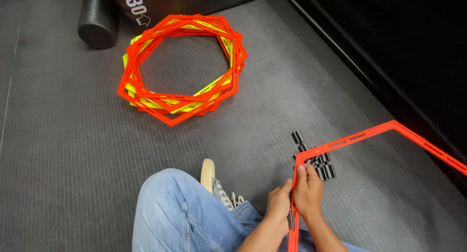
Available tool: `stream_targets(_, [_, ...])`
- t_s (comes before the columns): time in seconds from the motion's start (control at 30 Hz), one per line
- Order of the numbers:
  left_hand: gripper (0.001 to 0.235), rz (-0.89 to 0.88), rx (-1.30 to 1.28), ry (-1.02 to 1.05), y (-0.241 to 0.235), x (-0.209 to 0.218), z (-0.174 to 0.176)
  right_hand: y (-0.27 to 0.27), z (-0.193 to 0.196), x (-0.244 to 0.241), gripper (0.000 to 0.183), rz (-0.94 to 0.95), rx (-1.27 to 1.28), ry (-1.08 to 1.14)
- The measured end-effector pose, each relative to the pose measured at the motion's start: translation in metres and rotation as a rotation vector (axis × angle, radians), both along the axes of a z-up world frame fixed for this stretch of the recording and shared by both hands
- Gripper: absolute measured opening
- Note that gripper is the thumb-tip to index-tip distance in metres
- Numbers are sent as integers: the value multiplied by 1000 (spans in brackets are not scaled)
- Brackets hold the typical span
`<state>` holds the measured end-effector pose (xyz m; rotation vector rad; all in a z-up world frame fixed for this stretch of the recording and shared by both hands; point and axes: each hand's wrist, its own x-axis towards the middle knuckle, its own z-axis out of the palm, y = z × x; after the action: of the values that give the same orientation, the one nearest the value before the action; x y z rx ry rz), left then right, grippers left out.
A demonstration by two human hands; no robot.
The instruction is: The person sits on the floor and assembles orange hexagonal frames using black plastic connectors. They pick up frames and connectors, align the pieces, and insert the connectors into the frame slots to join them together.
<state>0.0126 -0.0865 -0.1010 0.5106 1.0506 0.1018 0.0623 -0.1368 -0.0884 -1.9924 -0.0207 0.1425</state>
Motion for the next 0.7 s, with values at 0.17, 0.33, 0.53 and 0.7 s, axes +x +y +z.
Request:
stream_targets(0.17, [37, -62, 11, 31, 1, 1, -3, -1, -3, 1, 32, 15, -23, -8])
stream_targets(0.33, [38, -74, -34, 41, 0, -1, -1, -3, 0, 2, 31, 8, -58, -17])
stream_targets(0.53, [40, -539, 758, 120, 7, -4, 8, -4, -15, 20, 34, 27, -148, 115])
stream_targets(0.7, [42, -799, 1072, 125, 16, -12, 27, -7, -11, 21, 37, -6, -117, 286])
